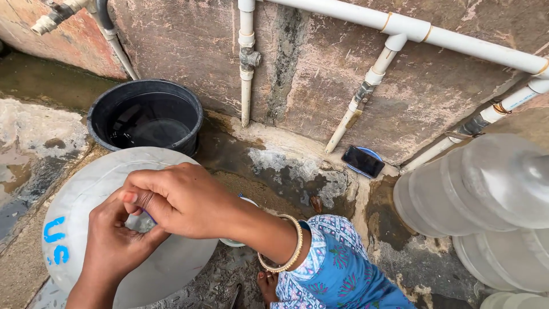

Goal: Cleaning the opening and inside of a large plastic water bottle using a toothbrush and soapy water.

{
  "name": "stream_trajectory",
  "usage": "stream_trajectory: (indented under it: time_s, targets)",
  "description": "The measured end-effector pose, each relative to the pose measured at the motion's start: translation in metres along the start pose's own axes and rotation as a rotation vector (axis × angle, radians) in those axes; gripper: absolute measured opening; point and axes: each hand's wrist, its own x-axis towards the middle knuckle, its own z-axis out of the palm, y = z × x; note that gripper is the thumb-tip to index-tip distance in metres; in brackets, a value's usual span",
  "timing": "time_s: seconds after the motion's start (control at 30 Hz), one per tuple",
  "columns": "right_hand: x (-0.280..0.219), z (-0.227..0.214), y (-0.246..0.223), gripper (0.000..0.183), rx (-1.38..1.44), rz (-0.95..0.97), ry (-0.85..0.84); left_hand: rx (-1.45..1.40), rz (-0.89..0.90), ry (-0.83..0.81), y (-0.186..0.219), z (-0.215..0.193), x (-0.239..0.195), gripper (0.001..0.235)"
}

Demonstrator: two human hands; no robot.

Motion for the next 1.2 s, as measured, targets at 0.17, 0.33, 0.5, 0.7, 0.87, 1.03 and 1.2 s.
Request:
stream_trajectory:
  time_s: [0.17,0.33,0.5,0.7,0.87,1.03,1.2]
  targets:
    - [-0.012,-0.039,-0.069,0.02,0.131,-0.049,0.011,-0.063,0.034,0.01,0.023,-0.003,0.003,0.044]
    - [-0.003,-0.01,-0.02,0.015,-0.001,-0.099,-0.022,-0.065,0.108,-0.019,0.022,0.0,0.005,0.035]
    - [-0.008,-0.032,-0.066,0.022,-0.031,-0.01,0.019,-0.077,0.064,-0.025,0.033,-0.004,0.005,0.032]
    - [-0.005,-0.02,-0.032,0.026,-0.042,-0.031,0.042,-0.095,0.226,0.011,0.025,-0.002,0.007,0.028]
    - [-0.009,-0.019,-0.038,0.027,-0.157,-0.1,-0.012,-0.128,0.188,-0.03,0.033,-0.003,0.009,0.032]
    - [-0.015,-0.04,-0.085,0.022,-0.023,0.093,0.139,-0.168,0.309,-0.021,0.03,-0.002,0.007,0.034]
    - [-0.005,-0.005,-0.012,0.024,-0.171,-0.105,0.017,-0.138,0.132,-0.052,0.03,-0.001,0.007,0.031]
